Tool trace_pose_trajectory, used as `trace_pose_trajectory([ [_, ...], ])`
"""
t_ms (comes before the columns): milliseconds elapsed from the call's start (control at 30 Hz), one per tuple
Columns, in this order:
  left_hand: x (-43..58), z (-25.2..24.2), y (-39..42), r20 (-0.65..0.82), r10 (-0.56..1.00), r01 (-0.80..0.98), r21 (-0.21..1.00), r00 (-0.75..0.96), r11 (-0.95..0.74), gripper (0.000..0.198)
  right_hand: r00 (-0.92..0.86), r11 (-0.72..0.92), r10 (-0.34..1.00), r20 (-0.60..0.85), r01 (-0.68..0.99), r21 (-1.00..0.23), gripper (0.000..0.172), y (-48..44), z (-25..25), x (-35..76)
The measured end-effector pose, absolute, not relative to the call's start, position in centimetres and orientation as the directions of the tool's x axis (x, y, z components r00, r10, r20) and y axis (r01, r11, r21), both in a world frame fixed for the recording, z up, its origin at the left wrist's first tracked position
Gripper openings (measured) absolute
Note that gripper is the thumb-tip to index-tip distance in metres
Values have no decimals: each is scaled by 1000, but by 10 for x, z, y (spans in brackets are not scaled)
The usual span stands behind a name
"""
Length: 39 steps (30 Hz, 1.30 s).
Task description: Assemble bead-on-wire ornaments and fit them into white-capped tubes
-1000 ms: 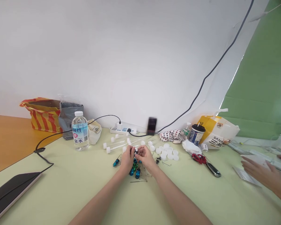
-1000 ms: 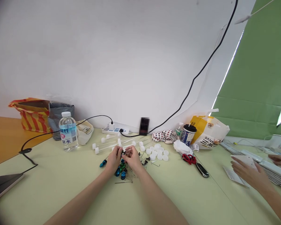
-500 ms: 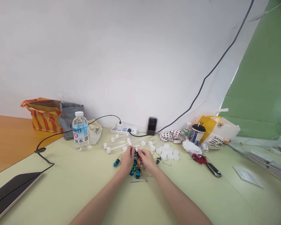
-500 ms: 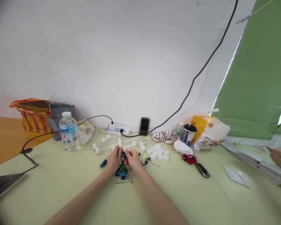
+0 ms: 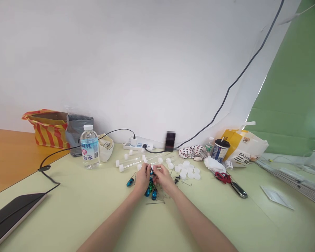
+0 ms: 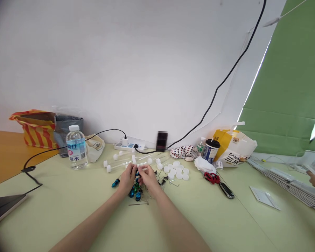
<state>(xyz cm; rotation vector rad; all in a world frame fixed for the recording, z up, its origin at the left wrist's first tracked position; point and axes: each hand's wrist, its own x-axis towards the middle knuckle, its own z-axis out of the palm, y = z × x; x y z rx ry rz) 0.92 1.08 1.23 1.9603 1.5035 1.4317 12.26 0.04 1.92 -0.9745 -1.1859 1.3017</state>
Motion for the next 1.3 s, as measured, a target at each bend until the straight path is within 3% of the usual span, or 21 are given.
trace_pose_trajectory([
  [67,9,13,11,524,851,571,709,-33,-414,25,-116,29,992,47,-156,-987,42,1,18,123],
  [200,10,14,10,555,830,563,702,-48,-436,26,-64,153,984,165,-166,-974,45,3,17,124],
  [367,9,12,12,527,849,567,710,-34,-418,26,-110,53,992,69,-141,-989,41,2,18,125],
  [500,9,11,13,534,844,562,712,-44,-421,26,-60,151,984,166,-200,-968,45,1,18,125],
  [667,10,9,13,516,856,560,718,-28,-414,25,-141,26,989,52,-179,-984,42,0,18,124],
  [867,10,9,12,516,855,537,735,-48,-413,26,-90,231,964,252,-193,-954,37,-2,19,122],
  [1067,10,11,10,517,855,534,731,-28,-425,26,-116,52,990,80,-230,-972,39,0,19,123],
  [1200,10,9,11,515,857,513,742,-22,-432,25,-99,98,987,129,-272,-957,42,-1,20,127],
  [1300,10,10,11,513,858,522,739,-27,-426,26,-133,10,990,42,-227,-974,40,0,18,128],
])
